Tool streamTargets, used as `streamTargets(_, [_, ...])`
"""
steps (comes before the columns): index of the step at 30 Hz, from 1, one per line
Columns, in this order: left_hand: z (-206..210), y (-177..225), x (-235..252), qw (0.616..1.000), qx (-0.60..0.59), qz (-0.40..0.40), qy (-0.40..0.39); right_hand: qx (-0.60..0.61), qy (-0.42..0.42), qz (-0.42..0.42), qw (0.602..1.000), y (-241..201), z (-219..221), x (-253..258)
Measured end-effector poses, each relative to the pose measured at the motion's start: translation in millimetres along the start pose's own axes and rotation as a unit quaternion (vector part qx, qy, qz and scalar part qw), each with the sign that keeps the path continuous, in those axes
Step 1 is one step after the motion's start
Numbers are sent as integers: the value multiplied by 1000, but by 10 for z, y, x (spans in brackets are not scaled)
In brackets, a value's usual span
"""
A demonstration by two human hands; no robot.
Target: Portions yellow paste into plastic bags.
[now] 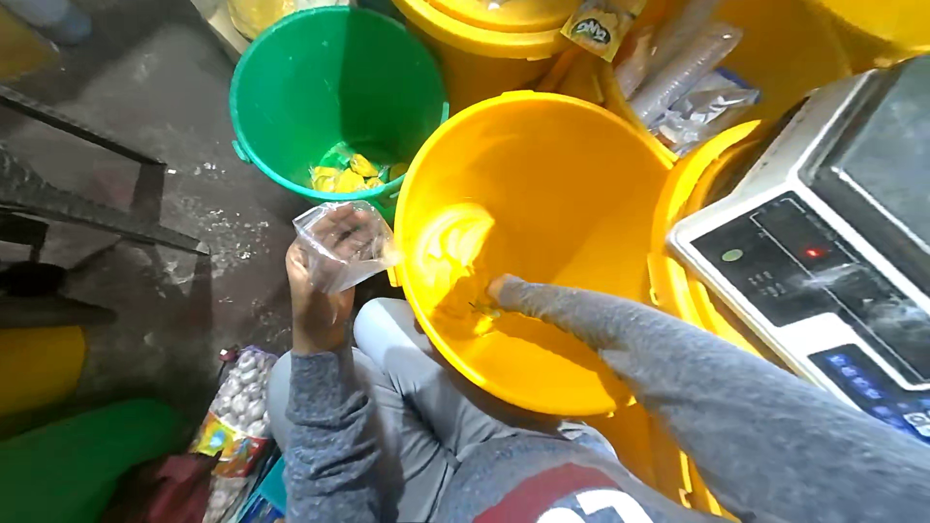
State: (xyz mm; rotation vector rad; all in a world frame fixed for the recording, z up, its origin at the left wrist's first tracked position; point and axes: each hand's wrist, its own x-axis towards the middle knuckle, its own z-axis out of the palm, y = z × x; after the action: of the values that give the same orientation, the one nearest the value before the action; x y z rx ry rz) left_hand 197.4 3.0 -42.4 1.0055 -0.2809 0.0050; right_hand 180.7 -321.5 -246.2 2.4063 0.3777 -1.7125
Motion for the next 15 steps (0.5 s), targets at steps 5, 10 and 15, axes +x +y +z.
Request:
streamTargets(5, [-4,11,-8,999,-34,-8,-42,36,-27,4,999,126,92,217])
streamTargets(10, [69,41,-6,998,-41,-10,-36,60,-28,-5,998,107,64,217])
streamTargets(15, [58,72,-77,999,-17,-17,-45,135,14,-61,989,71,152,342])
